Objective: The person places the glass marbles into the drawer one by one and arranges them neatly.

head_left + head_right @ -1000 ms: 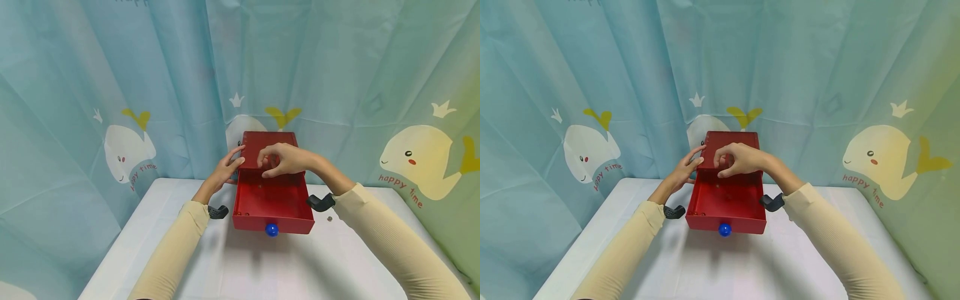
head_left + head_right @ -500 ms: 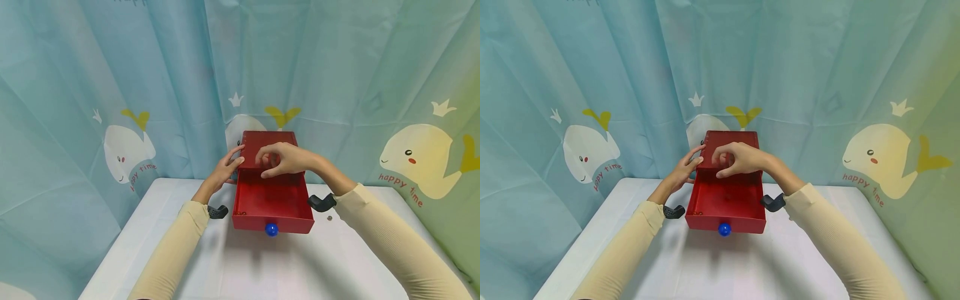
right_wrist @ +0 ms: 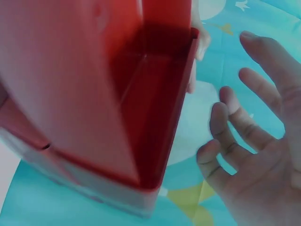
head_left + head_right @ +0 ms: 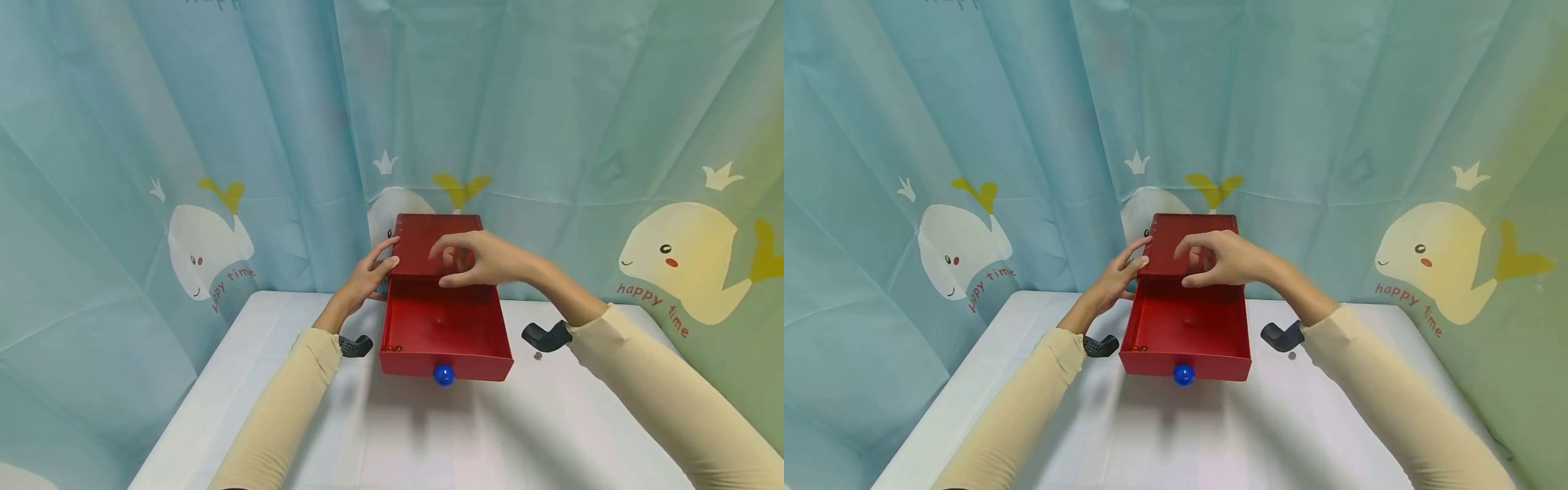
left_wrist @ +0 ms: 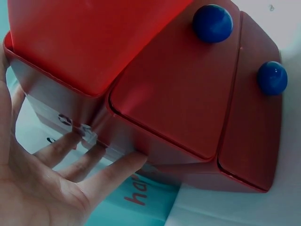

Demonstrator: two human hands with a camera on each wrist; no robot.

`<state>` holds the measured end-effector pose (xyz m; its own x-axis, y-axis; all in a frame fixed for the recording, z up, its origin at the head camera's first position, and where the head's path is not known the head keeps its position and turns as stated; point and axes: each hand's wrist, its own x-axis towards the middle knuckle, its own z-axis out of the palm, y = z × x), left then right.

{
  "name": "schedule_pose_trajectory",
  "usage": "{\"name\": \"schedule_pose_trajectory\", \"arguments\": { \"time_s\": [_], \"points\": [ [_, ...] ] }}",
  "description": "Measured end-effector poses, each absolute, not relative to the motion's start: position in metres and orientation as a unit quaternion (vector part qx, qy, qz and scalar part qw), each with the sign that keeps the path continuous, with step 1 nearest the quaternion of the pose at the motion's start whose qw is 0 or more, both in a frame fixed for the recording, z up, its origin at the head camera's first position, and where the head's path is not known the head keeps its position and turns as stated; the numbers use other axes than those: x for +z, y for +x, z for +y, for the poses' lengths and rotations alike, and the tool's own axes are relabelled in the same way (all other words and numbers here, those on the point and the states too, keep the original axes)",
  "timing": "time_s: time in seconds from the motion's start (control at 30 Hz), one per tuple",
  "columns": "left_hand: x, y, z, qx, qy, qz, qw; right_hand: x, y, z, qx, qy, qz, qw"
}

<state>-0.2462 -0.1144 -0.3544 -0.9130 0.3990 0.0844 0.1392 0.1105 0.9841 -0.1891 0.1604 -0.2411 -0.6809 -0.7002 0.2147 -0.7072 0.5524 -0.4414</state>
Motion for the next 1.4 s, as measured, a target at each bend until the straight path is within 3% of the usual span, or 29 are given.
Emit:
{"name": "schedule_pose_trajectory", "arguments": {
  "time_s": [0.7, 1.4],
  "points": [
    [-0.353, -0.247, -0.115, 0.640, 0.190, 0.737, 0.101, -0.260, -0.169, 0.228, 0.283, 0.367, -0.880, 0.104],
    [-0.355, -0.248, -0.116, 0.642, 0.187, 0.736, 0.103, -0.287, -0.141, 0.281, 0.304, 0.333, -0.883, 0.133]
  ]
}}
